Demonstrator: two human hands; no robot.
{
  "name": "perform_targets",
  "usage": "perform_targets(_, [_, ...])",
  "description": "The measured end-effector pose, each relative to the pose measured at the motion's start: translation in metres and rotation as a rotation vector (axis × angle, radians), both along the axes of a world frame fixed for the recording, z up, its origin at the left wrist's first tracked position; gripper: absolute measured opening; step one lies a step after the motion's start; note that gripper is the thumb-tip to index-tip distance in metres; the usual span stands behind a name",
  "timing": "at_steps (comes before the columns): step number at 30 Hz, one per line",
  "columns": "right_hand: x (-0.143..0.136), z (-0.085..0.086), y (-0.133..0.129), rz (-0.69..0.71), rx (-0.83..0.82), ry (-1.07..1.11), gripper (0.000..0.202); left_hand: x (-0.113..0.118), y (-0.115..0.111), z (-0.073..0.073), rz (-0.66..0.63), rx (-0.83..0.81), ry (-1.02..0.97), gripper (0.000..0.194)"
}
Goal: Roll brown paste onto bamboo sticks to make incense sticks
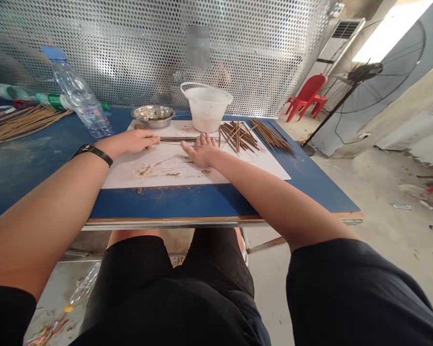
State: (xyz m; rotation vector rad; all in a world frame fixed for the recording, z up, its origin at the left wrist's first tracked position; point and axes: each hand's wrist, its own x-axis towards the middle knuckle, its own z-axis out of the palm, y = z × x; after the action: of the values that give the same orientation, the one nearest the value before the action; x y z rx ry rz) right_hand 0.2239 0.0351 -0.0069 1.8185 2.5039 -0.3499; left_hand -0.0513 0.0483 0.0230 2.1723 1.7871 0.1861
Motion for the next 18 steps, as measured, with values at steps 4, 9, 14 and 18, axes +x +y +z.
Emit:
perform_targets(4, [0.000,0.005,0.025,0.125,0.005,-0.058,0.096,0.000,-0.001,0.000,-0.027,0.012,-0.006,0.074])
perform_targets(9, [-0.007,0.001,0.016,0.035,0.041,-0.063,0.095,0.000,-0.003,0.000,-0.010,0.006,-0.024,0.074])
perform_targets(14, [-0.002,-0.003,-0.029,-0.016,0.041,-0.026,0.114,0.001,-0.002,-0.001,0.009,-0.010,-0.035,0.076])
perform_targets(18, [0.004,-0.001,-0.076,0.004,0.019,-0.024,0.115,0.002,0.000,-0.002,0.030,-0.001,-0.026,0.073])
